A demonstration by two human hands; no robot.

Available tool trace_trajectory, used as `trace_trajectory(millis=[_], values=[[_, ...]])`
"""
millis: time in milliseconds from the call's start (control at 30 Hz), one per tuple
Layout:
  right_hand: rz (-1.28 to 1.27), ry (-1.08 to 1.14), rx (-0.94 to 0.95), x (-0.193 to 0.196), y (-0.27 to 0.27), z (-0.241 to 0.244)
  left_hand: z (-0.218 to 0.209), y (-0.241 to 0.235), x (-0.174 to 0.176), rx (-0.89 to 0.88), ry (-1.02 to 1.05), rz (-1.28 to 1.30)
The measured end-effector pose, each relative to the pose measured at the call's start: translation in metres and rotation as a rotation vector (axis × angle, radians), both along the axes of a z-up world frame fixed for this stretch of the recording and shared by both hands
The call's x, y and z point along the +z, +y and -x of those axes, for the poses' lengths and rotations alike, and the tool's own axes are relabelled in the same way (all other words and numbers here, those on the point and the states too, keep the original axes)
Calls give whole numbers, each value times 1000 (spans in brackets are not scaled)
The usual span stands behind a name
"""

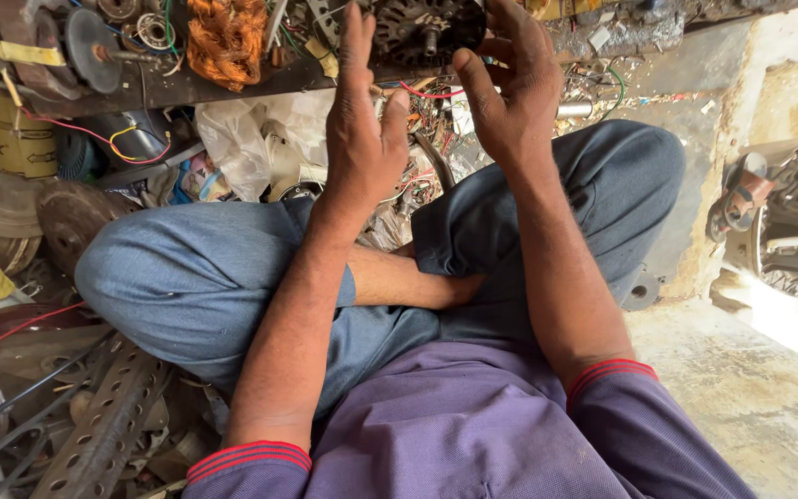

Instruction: The person handles a spool of copper wire and various motor components such as a stator and a rotor. They manipulate small electrical wires and connectors while sitting among tools and fan parts in a workshop.

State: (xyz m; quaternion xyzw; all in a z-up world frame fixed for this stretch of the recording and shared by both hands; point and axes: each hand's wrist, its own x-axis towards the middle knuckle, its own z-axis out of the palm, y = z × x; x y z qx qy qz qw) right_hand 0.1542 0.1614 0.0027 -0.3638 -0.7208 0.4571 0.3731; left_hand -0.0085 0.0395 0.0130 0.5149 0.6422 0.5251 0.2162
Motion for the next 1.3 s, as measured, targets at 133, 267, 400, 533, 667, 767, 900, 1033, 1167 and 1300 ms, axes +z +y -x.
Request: trace_trajectory(millis=[133,267,400,533,667,767,900,1033,1167,1300], values=[[84,31,-33,-2,-1,6,0,1,-4,5,-92,46],[250,182,29,-8,-8,4,-2,3,-12,-7,-166,56],[272,266,9,-12,-9,4,4,1,-9,-71,-297,40],[480,299,-71,-3,0,-5,4,-1,-2,-121,-320,21],[462,295,-45,-3,3,-4,8,-4,1,-135,-283,11],[401,266,19,-6,0,-1,11,0,-1,-97,-276,17],[329,203,41,-12,-2,2,10,-1,-1,-43,-286,55],[285,163,9,-14,2,2,3,2,2,44,-254,66],[325,183,-21,-9,7,-1,6,-6,10,74,-147,76],[282,243,-71,-9,21,-20,7,-11,29,65,-21,86]])
